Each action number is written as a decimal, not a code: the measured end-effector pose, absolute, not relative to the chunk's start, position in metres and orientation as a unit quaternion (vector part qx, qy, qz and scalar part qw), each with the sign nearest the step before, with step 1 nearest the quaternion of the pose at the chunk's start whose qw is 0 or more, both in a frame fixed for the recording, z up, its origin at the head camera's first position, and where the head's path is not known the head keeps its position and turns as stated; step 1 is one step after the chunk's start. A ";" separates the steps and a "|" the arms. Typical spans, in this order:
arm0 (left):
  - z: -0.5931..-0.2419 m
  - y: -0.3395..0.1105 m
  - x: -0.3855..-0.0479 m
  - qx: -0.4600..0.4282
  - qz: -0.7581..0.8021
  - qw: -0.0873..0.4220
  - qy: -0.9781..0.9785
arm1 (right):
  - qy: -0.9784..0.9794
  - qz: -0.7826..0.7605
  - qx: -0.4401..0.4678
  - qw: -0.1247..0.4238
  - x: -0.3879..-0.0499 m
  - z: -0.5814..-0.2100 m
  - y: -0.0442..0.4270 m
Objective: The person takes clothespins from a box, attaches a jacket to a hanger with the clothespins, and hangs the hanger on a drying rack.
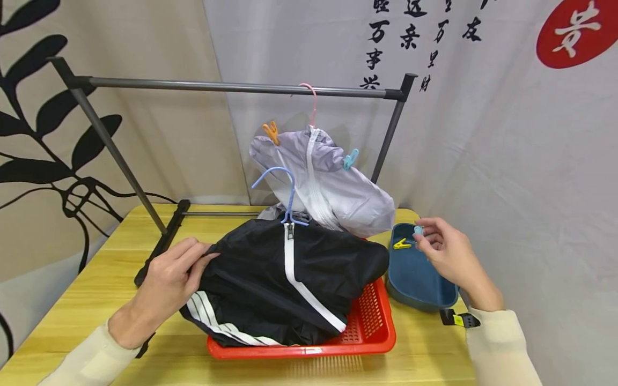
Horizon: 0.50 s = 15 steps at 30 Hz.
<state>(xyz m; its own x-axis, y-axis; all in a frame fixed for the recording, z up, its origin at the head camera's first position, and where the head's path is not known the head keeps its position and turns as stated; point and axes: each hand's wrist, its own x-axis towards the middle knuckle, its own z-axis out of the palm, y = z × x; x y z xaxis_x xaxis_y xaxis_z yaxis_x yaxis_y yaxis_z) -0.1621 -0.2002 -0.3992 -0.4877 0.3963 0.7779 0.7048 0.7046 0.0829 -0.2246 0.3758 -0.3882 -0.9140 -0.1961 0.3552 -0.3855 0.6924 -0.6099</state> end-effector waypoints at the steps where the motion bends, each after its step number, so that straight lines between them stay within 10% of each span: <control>1: -0.399 -0.200 -0.162 -0.328 -0.200 0.385 -0.839 | -0.897 0.381 0.166 0.147 -0.221 -0.386 0.373; 15: -0.398 -0.201 -0.157 -0.326 -0.193 0.363 -0.851 | -0.790 0.560 0.208 0.138 -0.179 -0.352 0.336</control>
